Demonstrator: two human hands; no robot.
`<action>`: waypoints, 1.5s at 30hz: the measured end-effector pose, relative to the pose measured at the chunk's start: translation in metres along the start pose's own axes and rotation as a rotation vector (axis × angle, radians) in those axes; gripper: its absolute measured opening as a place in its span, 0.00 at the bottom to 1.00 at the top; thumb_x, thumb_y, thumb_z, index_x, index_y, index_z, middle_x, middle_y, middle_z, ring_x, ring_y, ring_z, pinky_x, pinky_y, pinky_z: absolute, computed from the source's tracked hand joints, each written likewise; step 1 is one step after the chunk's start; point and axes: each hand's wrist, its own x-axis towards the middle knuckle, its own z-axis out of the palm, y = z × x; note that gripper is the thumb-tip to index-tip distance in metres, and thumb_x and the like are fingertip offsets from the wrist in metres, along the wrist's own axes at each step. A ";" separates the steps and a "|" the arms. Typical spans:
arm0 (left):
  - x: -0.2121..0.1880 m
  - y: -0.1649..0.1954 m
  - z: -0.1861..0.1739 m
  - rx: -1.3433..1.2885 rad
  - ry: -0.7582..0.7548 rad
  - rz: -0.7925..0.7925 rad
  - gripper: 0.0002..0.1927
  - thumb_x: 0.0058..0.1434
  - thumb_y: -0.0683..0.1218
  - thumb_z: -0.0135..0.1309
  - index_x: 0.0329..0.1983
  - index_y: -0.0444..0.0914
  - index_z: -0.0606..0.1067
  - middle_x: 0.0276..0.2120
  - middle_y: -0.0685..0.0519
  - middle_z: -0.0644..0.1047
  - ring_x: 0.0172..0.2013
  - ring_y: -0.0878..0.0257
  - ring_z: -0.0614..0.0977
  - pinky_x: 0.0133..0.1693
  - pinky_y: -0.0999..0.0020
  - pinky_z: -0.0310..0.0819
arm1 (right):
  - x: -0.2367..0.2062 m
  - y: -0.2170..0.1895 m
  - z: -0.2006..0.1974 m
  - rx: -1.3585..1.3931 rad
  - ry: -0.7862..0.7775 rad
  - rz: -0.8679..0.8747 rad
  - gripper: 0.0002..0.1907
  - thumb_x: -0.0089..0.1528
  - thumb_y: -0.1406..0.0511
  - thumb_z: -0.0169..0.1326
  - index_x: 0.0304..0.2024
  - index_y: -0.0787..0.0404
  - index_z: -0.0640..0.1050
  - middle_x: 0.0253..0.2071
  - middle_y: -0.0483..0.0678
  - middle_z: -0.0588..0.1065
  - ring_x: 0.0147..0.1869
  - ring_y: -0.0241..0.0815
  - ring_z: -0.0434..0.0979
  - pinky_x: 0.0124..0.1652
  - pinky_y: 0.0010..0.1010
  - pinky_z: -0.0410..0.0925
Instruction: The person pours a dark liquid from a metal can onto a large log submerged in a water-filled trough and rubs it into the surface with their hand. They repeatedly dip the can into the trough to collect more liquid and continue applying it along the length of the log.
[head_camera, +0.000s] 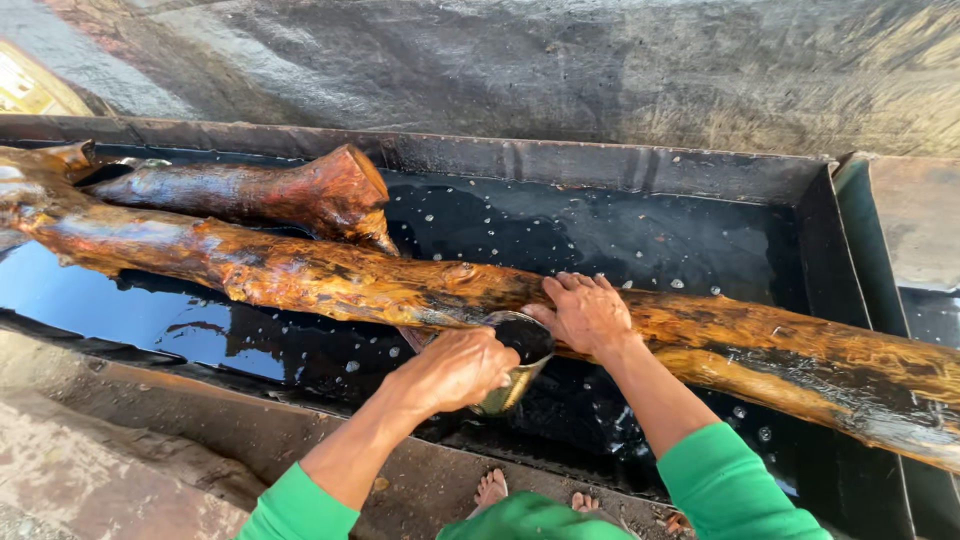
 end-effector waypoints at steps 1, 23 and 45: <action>0.000 -0.008 -0.003 0.003 0.011 -0.001 0.07 0.58 0.44 0.58 0.29 0.35 0.77 0.29 0.42 0.80 0.40 0.42 0.80 0.41 0.45 0.73 | 0.005 -0.002 -0.004 -0.075 -0.092 0.030 0.39 0.65 0.39 0.42 0.67 0.57 0.68 0.69 0.54 0.67 0.73 0.53 0.65 0.67 0.45 0.60; 0.049 0.011 -0.033 0.052 -0.125 0.026 0.03 0.50 0.40 0.53 0.26 0.35 0.76 0.25 0.41 0.79 0.31 0.42 0.82 0.34 0.46 0.74 | -0.002 0.027 -0.019 0.302 0.033 0.054 0.25 0.63 0.53 0.49 0.59 0.52 0.78 0.66 0.46 0.72 0.69 0.48 0.68 0.65 0.39 0.62; 0.046 0.003 -0.047 0.143 -0.213 -0.113 0.04 0.49 0.40 0.55 0.23 0.33 0.74 0.25 0.41 0.78 0.32 0.43 0.82 0.34 0.46 0.74 | 0.000 0.052 0.004 0.309 0.145 0.028 0.21 0.63 0.58 0.46 0.51 0.58 0.82 0.61 0.49 0.75 0.68 0.46 0.70 0.64 0.39 0.64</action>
